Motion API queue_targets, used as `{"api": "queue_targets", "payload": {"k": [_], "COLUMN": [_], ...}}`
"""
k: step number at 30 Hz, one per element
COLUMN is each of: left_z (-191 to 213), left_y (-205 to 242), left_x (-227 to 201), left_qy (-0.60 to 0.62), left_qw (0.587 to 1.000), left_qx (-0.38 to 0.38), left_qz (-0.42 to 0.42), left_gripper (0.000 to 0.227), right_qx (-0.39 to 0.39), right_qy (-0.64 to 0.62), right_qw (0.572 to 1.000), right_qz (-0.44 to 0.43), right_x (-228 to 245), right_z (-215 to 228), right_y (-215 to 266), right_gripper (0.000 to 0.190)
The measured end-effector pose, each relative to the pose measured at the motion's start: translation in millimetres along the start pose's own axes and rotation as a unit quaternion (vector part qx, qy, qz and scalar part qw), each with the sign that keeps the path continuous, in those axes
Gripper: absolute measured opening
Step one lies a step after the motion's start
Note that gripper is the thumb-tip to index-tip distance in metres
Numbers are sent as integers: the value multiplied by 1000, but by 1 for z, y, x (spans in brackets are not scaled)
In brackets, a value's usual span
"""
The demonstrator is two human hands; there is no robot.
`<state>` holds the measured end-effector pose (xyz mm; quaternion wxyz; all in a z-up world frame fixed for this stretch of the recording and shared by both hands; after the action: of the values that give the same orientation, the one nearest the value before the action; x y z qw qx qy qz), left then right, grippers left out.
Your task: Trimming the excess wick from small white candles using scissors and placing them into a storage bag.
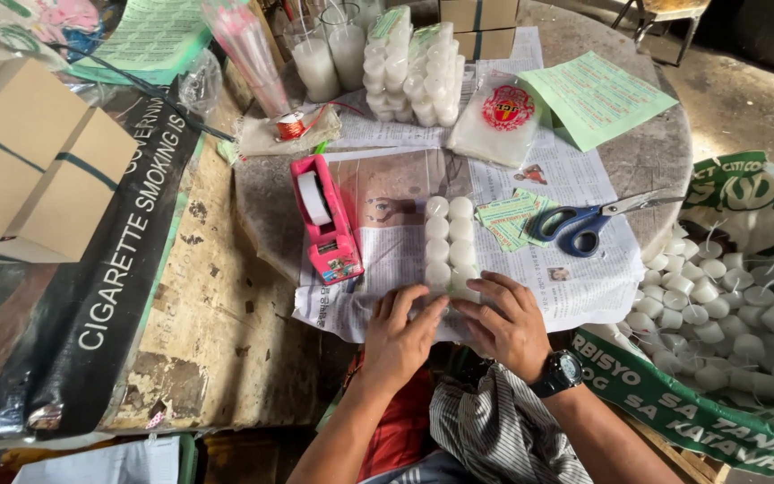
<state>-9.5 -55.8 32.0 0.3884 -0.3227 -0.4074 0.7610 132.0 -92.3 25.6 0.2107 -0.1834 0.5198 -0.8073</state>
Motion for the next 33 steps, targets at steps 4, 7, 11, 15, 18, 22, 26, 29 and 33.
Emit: {"api": "queue_targets", "payload": {"k": [4,7,11,15,18,22,26,29,33], "left_z": [-3,-7,-9,5,21,36,32,30,69], "left_y": [6,8,21,36,42,31,9,1,-35], "left_x": [10,5,12,23,22,17,-6,-5,24], "left_qy": [9,-3,-78,-105,-104,-48,-38,-29,-16], "left_qw": [1000,1000,996,994,991,998,999,999,969], "left_qx": [2,-8,7,21,83,1,18,4,-226], "left_qz": [25,-16,-42,-31,-18,39,4,24,102], "left_gripper": [23,27,34,52,46,33,33,28,18], "right_qx": [13,-2,-23,-31,14,9,16,25,13], "right_qy": [-26,-47,-70,-70,-39,-28,-11,-4,28], "right_qw": [999,998,996,996,999,999,999,999,998], "right_qz": [-31,-33,-42,-47,-19,-23,-39,-35,-52], "right_x": [-5,-3,-1,4,6,10,8,10,6], "right_z": [-10,-8,-4,-1,-1,0,-1,0,-5], "right_y": [11,6,3,-2,2,5,9,12,19], "right_gripper": [20,18,18,18,19,19,22,24,26]}}
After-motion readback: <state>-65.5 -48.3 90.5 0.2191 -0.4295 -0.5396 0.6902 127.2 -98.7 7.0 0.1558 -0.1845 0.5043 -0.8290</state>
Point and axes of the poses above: each hand's wrist, its own y-axis away from the middle knuckle, its own z-axis out of the back of the hand, x = y × z, the point moved 5 cm from there along -y, towards the middle knuckle, and after that the axes turned 8 degrees about -x, right-handed, at the moved point
